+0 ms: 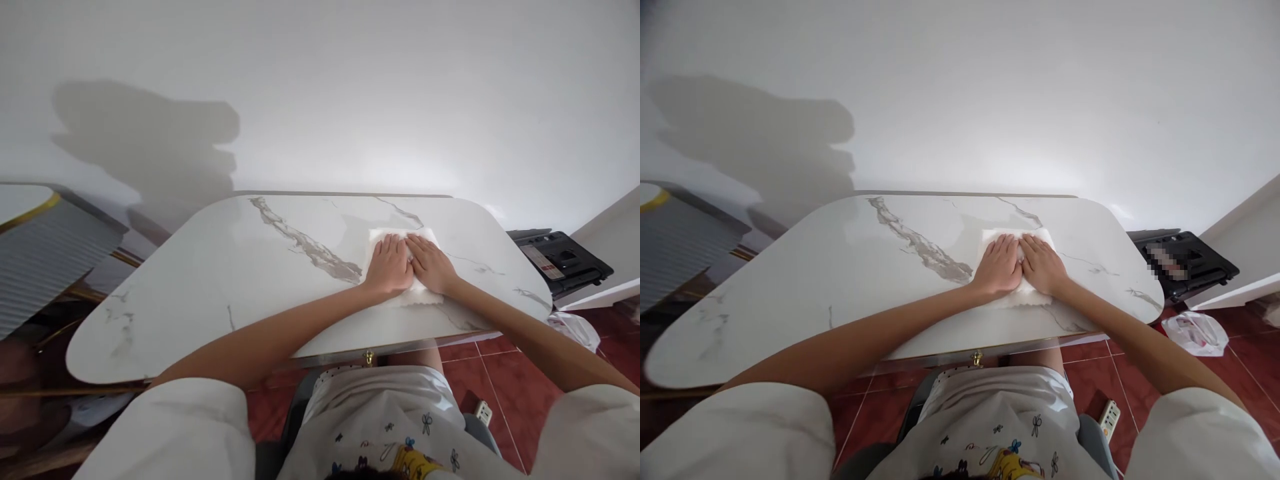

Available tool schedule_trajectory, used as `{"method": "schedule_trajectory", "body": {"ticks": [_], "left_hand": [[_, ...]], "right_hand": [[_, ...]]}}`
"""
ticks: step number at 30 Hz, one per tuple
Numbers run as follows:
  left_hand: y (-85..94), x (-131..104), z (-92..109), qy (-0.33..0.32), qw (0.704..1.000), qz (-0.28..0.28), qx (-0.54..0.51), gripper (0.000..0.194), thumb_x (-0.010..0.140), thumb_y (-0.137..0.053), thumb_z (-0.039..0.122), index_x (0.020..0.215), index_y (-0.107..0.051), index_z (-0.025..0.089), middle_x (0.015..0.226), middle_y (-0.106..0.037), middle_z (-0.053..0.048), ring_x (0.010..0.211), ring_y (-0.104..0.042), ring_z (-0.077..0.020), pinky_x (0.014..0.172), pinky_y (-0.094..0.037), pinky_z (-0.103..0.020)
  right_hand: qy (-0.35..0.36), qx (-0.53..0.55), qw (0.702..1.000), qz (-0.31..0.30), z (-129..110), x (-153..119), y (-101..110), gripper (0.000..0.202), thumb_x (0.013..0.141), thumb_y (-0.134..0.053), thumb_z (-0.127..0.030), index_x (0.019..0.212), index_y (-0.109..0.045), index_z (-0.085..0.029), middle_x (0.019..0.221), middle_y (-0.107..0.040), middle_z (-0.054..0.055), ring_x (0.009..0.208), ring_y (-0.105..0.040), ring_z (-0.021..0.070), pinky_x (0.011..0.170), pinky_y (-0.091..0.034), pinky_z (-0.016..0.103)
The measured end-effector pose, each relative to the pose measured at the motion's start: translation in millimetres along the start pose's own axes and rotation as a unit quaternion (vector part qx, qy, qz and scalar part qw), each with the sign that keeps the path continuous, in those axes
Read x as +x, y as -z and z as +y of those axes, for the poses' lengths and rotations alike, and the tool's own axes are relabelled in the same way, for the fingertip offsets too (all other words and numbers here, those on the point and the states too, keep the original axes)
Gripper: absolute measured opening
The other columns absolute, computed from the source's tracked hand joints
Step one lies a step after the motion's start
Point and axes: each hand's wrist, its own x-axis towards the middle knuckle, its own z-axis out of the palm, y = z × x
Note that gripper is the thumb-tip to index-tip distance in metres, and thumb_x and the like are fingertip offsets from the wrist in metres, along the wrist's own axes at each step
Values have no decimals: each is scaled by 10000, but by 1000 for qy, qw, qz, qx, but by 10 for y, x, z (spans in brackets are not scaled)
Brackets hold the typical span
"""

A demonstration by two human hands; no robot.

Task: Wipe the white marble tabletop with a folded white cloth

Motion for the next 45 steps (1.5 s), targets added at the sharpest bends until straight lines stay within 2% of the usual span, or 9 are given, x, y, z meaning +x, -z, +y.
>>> {"method": "schedule_trajectory", "body": {"ticks": [9,14,20,25,29,33,38,41,45], "left_hand": [[-130,743,-388,21,998,65,-10,344,828,-376,180,1142,-502,112,1222,-538,-149,1226,-410,-282,1026,-316,-425],[-178,1084,-604,28,997,66,1,285,841,-367,183,1078,-514,122,1117,-563,-140,1129,-456,-276,969,-344,-412],[-230,1382,-780,41,997,62,15,273,860,-355,172,1081,-500,104,1126,-556,-149,1122,-454,-271,959,-333,-402],[-291,1607,-810,50,997,51,26,277,870,-361,184,1094,-500,98,1146,-561,-153,1137,-452,-273,974,-320,-402],[-336,1715,-783,60,997,50,31,281,865,-360,174,1093,-507,103,1148,-566,-155,1134,-456,-274,972,-322,-405],[-347,1692,-759,47,997,52,38,284,865,-347,167,1088,-513,108,1143,-566,-151,1127,-457,-272,968,-328,-406],[-314,1513,-654,25,997,54,45,328,864,-349,173,1149,-493,98,1172,-555,-145,1144,-455,-264,973,-334,-395],[-288,1360,-555,12,998,52,44,353,867,-340,174,1180,-483,92,1215,-542,-147,1179,-446,-262,993,-329,-397],[-261,1114,-444,-1,998,48,41,403,868,-344,192,1242,-448,84,1322,-484,-153,1257,-394,-273,1041,-300,-411]], "right_hand": [[34,10,999,15,400,864,-164,500,888,-277,-187,1362,-420,-121,1437,-408,78,1337,-332,210,1110,-270,401],[35,23,999,16,539,1275,-227,498,883,-286,-191,1357,-429,-138,1435,-414,57,1329,-344,214,1101,-284,402],[18,28,999,5,701,1647,-304,498,900,-286,-208,1375,-411,-123,1447,-396,56,1336,-334,213,1111,-269,382],[32,52,998,24,881,1829,-364,481,899,-294,-204,1352,-439,-132,1413,-444,66,1314,-370,199,1101,-282,390],[47,56,997,37,993,1881,-394,474,912,-262,-203,1333,-453,-97,1385,-476,90,1293,-396,186,1092,-297,366],[34,39,998,34,990,1844,-393,484,910,-262,-200,1343,-436,-75,1399,-457,104,1308,-377,199,1104,-279,369],[27,28,999,37,903,1624,-345,495,897,-271,-196,1350,-425,-70,1417,-430,117,1319,-361,227,1103,-280,403],[25,20,999,39,834,1424,-306,504,893,-270,-195,1347,-420,-37,1420,-418,145,1326,-348,235,1108,-270,395],[21,14,999,40,701,1121,-257,505,894,-265,-203,1351,-418,-49,1425,-411,145,1330,-341,239,1104,-275,406]]}}
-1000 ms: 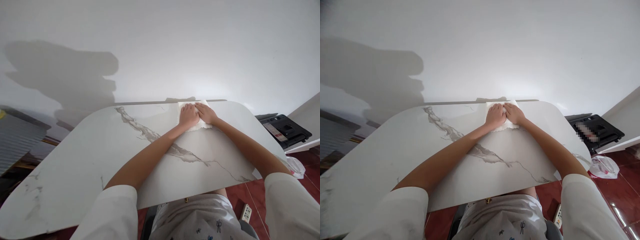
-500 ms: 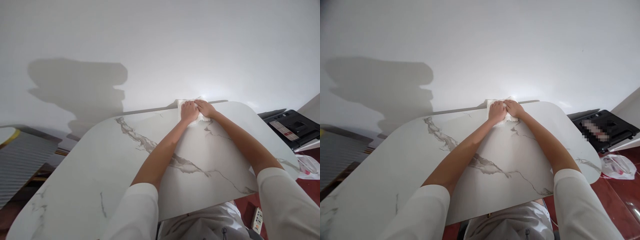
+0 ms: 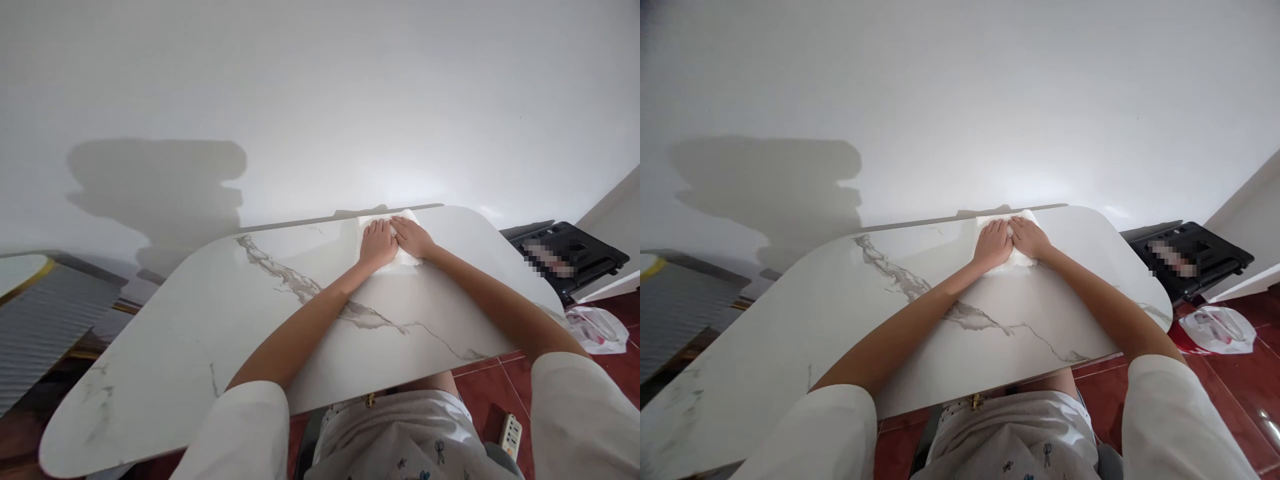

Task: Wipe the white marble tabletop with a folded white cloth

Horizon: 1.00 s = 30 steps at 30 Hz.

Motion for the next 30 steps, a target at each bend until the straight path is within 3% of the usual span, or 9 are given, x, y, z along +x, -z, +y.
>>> {"method": "schedule_trajectory", "body": {"ticks": [10,19,26,30], "left_hand": [[223,-730,224,-35,999,14,7,443,867,-339,208,1281,-427,75,1343,-471,-172,1277,-392,-296,1053,-306,-431],[392,-1185,435,-30,1000,-7,5,480,855,-339,222,1305,-413,70,1374,-445,-175,1292,-380,-307,1062,-302,-452],[518,-1510,683,-30,999,-28,3,510,856,-344,242,1325,-389,48,1396,-419,-181,1309,-355,-320,1079,-278,-451],[531,-1562,849,-40,998,-43,-4,542,848,-353,260,1349,-350,52,1414,-393,-189,1326,-328,-325,1073,-267,-477]], "right_hand": [[-7,1,1000,-9,-481,-701,168,508,896,-282,-223,1370,-406,-88,1442,-391,123,1342,-325,237,1108,-272,418],[-13,-6,1000,-9,-806,-1183,297,517,891,-280,-215,1371,-400,-66,1442,-386,136,1344,-321,248,1107,-275,426],[-2,-4,1000,-11,-927,-1582,420,519,906,-278,-242,1374,-393,-48,1449,-367,154,1352,-305,259,1100,-291,447],[-4,-14,1000,-22,-868,-1753,496,519,921,-263,-258,1392,-367,-68,1464,-346,133,1362,-285,244,1106,-289,437]]}}
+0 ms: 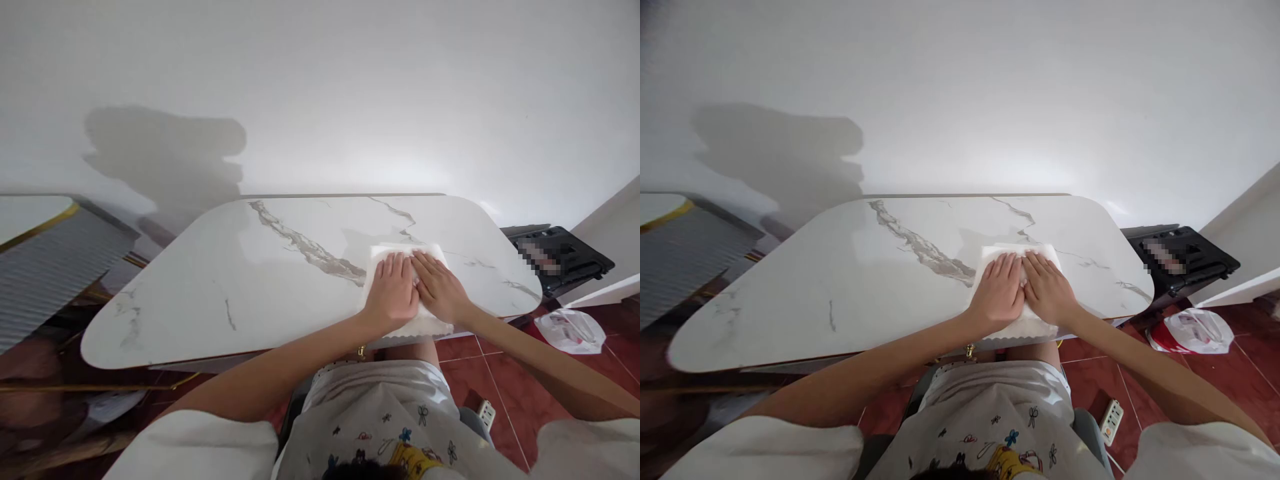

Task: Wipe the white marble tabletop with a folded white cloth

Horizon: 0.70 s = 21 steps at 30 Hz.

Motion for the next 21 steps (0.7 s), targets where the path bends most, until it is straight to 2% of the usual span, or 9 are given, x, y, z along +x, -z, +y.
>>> {"method": "schedule_trajectory", "body": {"ticks": [5,10,14,21], "left_hand": [[-47,184,88,-10,1000,-6,-8,532,858,-339,258,1342,-346,37,1414,-381,-212,1325,-318,-338,1063,-254,-503],[-162,508,8,-25,1000,-8,-8,518,874,-317,253,1327,-360,6,1408,-379,-213,1316,-319,-343,1064,-248,-475],[-253,803,-133,-21,1000,12,-12,490,874,-333,248,1299,-396,11,1370,-420,-198,1285,-348,-321,1057,-257,-443],[-360,1327,-477,41,998,35,-12,413,873,-354,236,1231,-457,59,1284,-486,-173,1214,-391,-295,1021,-280,-428]], "right_hand": [[-5,-20,1000,-12,208,28,27,513,913,-271,-235,1394,-365,-84,1465,-350,121,1366,-278,231,1112,-289,424],[-21,-29,999,-9,467,250,-29,516,907,-263,-235,1388,-375,-83,1455,-369,124,1357,-298,245,1104,-301,441],[-11,-24,1000,-1,685,556,-106,508,911,-259,-237,1389,-378,-112,1451,-380,108,1348,-317,248,1102,-301,455],[18,11,1000,7,1012,1289,-277,491,911,-284,-248,1383,-399,-183,1442,-403,56,1338,-338,232,1111,-294,441]]}}
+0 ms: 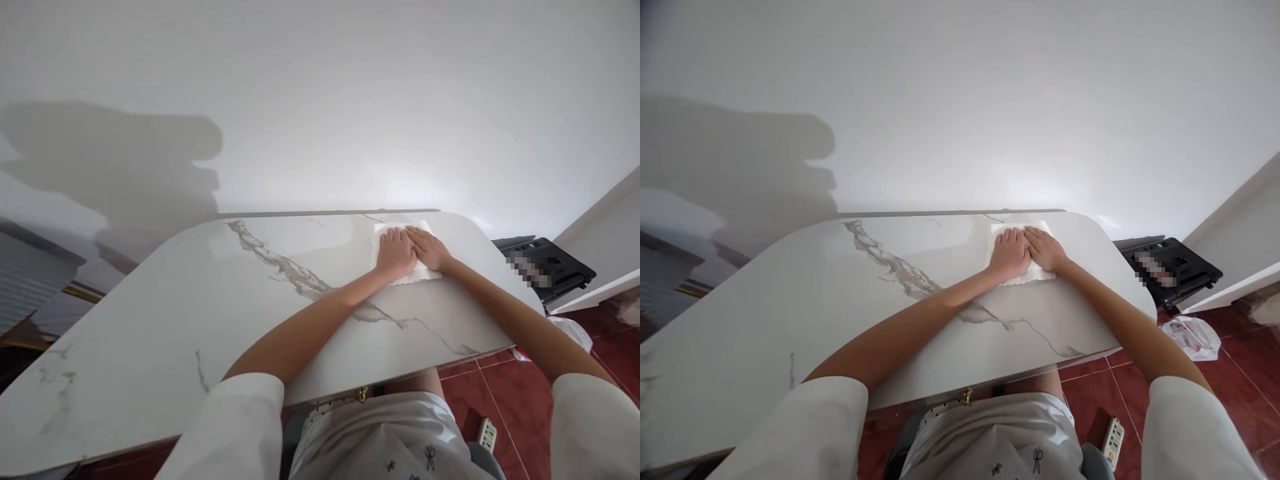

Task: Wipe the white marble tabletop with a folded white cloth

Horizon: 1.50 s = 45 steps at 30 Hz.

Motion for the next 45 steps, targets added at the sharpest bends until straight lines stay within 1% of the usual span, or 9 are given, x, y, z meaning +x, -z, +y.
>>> {"method": "schedule_trajectory", "body": {"ticks": [7,12,17,22,24,27,32,36,45], "left_hand": [[-106,424,-310,30,1000,4,8,349,887,-344,232,1155,-498,71,1198,-526,-164,1148,-427,-284,968,-312,-408],[-192,650,-395,56,998,11,17,349,889,-341,220,1176,-482,79,1200,-515,-169,1143,-420,-290,961,-304,-415],[-280,814,-374,58,998,14,16,335,893,-342,228,1163,-487,94,1190,-518,-164,1141,-421,-287,965,-300,-415],[-320,860,-268,44,999,19,19,338,889,-349,228,1163,-493,93,1194,-526,-158,1138,-431,-281,969,-305,-406],[-323,840,-218,36,999,18,18,342,885,-354,229,1165,-495,93,1192,-533,-154,1144,-435,-277,975,-306,-404],[-320,772,-152,21,999,17,18,359,883,-356,236,1180,-491,85,1208,-530,-153,1174,-425,-274,990,-306,-404],[-289,569,-42,-6,1000,17,19,409,884,-353,236,1241,-453,64,1287,-487,-172,1233,-391,-276,1023,-290,-416],[-198,334,54,-20,1000,3,9,422,891,-340,245,1261,-438,68,1327,-464,-171,1259,-369,-283,1029,-289,-428],[89,-309,228,-35,999,-17,8,474,897,-309,245,1311,-402,34,1374,-431,-166,1287,-349,-293,1067,-259,-419]], "right_hand": [[13,33,999,-2,215,582,-142,488,906,-279,-256,1364,-428,-180,1433,-416,57,1334,-343,229,1099,-309,451],[39,37,998,-9,413,854,-217,504,909,-266,-282,1369,-421,-148,1429,-421,71,1330,-350,229,1119,-278,434],[57,49,997,4,635,949,-271,498,918,-252,-304,1378,-408,-196,1421,-435,42,1324,-362,230,1113,-286,457],[48,44,998,-4,765,866,-256,515,918,-246,-304,1386,-392,-145,1441,-402,81,1338,-337,239,1124,-263,463],[39,38,999,-3,771,800,-240,523,917,-243,-302,1383,-393,-118,1444,-392,101,1341,-331,242,1126,-260,457],[23,27,999,7,739,669,-210,521,917,-239,-301,1374,-405,-113,1439,-400,106,1339,-335,240,1124,-266,451],[6,9,1000,13,597,375,-139,512,922,-242,-307,1372,-409,-129,1430,-415,103,1335,-343,231,1116,-280,448],[-2,-2,1000,13,419,112,-77,515,925,-243,-298,1377,-396,-105,1445,-385,124,1346,-319,247,1115,-271,459],[-12,-10,1000,1,-100,-453,54,516,932,-238,-300,1398,-367,-120,1459,-364,118,1358,-296,250,1119,-263,455]]}}
